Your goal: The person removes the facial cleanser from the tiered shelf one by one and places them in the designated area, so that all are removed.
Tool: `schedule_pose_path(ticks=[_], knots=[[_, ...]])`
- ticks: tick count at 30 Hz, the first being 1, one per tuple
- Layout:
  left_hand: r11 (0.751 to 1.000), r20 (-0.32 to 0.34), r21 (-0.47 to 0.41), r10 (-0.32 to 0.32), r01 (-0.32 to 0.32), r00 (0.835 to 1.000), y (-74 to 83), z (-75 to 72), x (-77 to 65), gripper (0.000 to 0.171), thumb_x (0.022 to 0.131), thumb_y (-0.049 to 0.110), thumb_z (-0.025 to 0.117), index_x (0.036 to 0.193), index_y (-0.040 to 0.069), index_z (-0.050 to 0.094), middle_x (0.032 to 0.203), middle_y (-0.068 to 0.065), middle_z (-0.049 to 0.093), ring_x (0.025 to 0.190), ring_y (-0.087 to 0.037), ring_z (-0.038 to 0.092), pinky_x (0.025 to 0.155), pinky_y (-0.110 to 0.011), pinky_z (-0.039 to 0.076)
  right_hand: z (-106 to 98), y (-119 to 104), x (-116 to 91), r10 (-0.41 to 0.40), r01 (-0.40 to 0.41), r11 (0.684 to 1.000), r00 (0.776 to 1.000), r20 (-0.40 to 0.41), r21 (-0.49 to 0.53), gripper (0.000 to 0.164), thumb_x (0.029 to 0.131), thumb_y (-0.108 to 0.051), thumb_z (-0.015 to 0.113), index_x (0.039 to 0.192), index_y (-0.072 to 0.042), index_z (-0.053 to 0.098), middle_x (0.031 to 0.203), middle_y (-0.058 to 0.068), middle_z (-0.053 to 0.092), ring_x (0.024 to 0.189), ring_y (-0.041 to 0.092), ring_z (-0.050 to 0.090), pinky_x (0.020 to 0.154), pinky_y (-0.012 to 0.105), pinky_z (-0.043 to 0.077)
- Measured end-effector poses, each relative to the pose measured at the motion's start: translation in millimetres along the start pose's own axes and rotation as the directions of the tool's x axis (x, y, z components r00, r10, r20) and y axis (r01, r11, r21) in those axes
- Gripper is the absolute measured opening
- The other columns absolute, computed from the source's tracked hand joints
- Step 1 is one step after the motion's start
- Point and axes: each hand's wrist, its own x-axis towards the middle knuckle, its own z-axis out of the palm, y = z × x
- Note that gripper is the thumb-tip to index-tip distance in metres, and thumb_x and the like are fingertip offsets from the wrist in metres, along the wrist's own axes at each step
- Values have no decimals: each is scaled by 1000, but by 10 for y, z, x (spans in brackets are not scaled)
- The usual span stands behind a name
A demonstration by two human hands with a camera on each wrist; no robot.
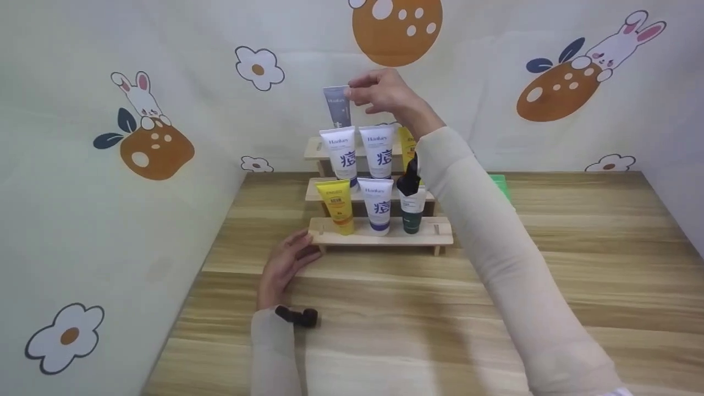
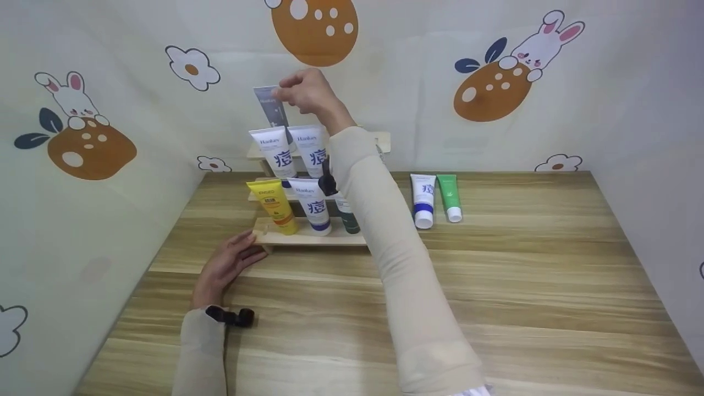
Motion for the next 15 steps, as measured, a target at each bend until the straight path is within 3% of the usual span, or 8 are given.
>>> schedule_pose_path(ticks=[15], knots=[[1000, -8, 0, -21, 21, 1000, 13, 0, -16, 55, 100, 12, 61, 149, -2, 40, 139, -24, 52, 110, -26, 67, 103, -40, 59, 100, -30, 83, 64, -64, 998, 998, -6, -29, 34, 93, -30, 72, 125, -21, 67, 127, 0, 63, 124, 22, 57, 103, 26, 56]])
